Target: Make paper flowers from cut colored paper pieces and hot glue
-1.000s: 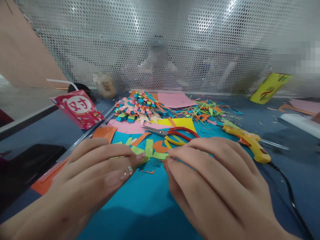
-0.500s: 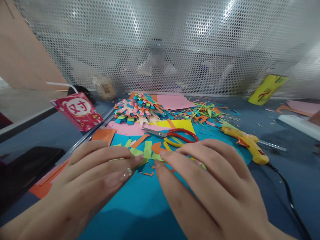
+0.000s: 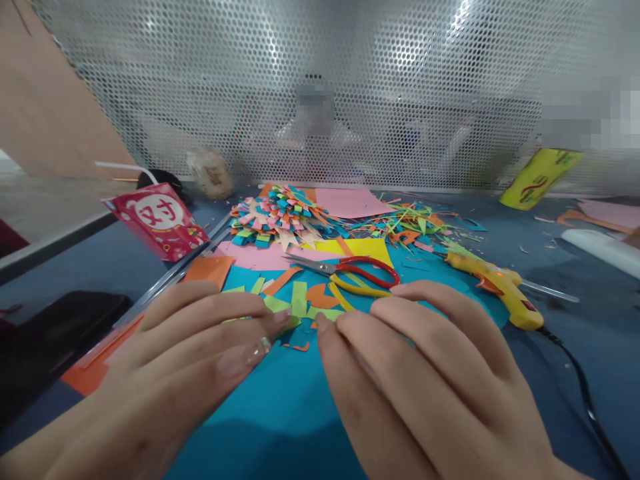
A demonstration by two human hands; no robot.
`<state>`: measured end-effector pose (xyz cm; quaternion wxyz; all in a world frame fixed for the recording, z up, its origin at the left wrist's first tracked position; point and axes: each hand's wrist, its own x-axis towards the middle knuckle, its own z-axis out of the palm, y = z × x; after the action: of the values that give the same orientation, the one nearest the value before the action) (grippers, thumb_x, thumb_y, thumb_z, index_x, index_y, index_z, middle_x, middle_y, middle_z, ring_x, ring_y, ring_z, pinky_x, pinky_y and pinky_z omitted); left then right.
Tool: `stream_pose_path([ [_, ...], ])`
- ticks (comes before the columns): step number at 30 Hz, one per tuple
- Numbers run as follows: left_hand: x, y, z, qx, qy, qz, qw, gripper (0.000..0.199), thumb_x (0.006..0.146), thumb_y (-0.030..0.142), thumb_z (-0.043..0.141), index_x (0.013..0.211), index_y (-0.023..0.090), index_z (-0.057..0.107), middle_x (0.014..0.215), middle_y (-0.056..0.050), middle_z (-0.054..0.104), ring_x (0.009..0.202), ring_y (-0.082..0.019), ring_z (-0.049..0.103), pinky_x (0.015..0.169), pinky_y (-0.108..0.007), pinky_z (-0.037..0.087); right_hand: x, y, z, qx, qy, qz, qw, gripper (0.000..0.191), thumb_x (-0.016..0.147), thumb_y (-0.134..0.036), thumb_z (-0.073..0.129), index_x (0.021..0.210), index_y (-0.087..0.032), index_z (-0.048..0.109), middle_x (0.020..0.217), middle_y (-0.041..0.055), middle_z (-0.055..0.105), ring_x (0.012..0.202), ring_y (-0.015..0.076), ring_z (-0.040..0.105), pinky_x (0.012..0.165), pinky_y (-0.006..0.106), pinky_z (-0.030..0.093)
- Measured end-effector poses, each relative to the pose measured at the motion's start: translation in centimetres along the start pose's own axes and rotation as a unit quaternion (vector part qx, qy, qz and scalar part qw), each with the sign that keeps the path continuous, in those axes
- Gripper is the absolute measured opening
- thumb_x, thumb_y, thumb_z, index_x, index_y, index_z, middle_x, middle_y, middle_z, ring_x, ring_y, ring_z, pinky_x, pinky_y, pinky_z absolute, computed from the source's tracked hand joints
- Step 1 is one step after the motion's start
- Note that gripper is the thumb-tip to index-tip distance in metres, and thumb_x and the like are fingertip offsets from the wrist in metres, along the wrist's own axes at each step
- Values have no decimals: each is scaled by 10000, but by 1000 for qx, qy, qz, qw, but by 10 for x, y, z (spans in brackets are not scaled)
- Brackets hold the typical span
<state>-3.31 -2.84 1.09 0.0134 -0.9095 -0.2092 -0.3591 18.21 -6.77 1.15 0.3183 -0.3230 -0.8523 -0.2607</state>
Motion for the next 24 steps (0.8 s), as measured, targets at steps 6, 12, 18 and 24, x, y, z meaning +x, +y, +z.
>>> stream_pose_path([
  [6, 0, 2, -2, 21, 9, 12, 1000, 274, 777, 5, 372, 855, 177, 571, 894, 18, 679, 872, -137, 602, 834, -284, 412, -3, 1, -1, -13, -2, -27, 1000, 250, 720, -128, 565, 937, -223, 646, 903, 61, 667, 886, 251, 546, 920, 453, 353],
  [12, 1, 1, 0, 7, 20, 24, 999, 241, 801, 35, 373, 847, 170, 568, 875, -4, 675, 854, -141, 602, 782, -293, 440, 3, 0, -1, -42, 14, -42, 998, 196, 734, -140, 545, 842, -252, 664, 806, 32, 700, 780, 252, 590, 821, 460, 409],
  [18, 0, 0, 0, -28, 10, -6, 1000, 269, 774, 75, 441, 961, 217, 573, 922, -23, 678, 852, -191, 617, 785, -352, 455, 0, -1, -3, -55, 7, -27, 998, 210, 757, -177, 514, 879, -273, 655, 898, 22, 694, 803, 263, 604, 827, 478, 403],
  [24, 5, 4, 13, -155, 122, -196, 961, 322, 690, 77, 608, 947, 262, 551, 778, 25, 651, 745, -159, 620, 687, -286, 490, 2, 4, 2, -20, 25, 90, 995, 481, 738, -261, 581, 1202, -242, 457, 1030, 59, 633, 973, 260, 553, 898, 406, 409],
])
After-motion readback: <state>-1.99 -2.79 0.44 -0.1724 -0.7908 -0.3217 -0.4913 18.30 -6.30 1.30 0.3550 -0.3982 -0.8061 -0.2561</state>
